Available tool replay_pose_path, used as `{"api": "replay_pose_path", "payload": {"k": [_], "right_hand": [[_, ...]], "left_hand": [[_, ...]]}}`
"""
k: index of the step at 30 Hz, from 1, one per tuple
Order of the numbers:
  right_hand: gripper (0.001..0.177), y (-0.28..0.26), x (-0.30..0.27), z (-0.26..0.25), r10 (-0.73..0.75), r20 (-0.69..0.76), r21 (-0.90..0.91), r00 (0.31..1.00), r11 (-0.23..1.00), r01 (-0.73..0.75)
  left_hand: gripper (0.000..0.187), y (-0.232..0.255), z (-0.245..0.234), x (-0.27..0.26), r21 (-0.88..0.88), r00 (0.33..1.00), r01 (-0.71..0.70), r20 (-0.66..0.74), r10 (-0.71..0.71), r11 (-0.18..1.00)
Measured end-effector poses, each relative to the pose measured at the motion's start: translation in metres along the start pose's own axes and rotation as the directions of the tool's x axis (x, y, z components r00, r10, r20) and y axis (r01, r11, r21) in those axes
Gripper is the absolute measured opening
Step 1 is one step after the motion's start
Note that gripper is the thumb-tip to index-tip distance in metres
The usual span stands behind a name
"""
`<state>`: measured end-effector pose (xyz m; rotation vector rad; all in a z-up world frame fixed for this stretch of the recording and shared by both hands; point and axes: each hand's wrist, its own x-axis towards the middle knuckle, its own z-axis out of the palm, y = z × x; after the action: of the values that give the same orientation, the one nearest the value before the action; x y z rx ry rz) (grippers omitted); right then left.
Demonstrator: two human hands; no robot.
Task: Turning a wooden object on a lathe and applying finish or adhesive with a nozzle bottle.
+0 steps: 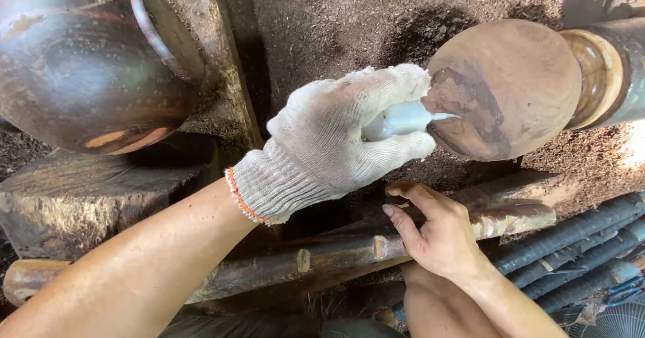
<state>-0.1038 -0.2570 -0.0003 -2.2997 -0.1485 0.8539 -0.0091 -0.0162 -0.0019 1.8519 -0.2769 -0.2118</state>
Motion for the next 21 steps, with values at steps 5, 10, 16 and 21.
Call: {"api": "replay_pose_path", "payload": {"k": [5,10,16,21], "right_hand": [[0.027,0.002,0.000,0.000,-0.073,-0.041,0.005,0.996,0.997,0.074],[0.028,0.002,0.000,-0.001,-0.045,-0.032,0.024,0.998,0.999,0.046],[0.048,0.010,0.022,-0.015,0.345,0.394,0.010,0.852,0.925,-0.379],[0.059,0.092,0.048,-0.036,0.370,0.663,-0.280,0.651,0.929,-0.243]], "left_hand": [[0.052,0.000,-0.002,0.003,0.104,1.000,0.023,-0.012,-0.022,0.994],[0.053,0.004,-0.004,0.002,-0.010,0.997,0.081,-0.018,-0.082,0.997],[0.052,0.000,0.000,0.001,0.035,0.999,0.028,0.024,-0.029,0.999],[0.052,-0.004,-0.002,0.002,0.020,0.995,0.087,0.043,-0.087,0.996]]}}
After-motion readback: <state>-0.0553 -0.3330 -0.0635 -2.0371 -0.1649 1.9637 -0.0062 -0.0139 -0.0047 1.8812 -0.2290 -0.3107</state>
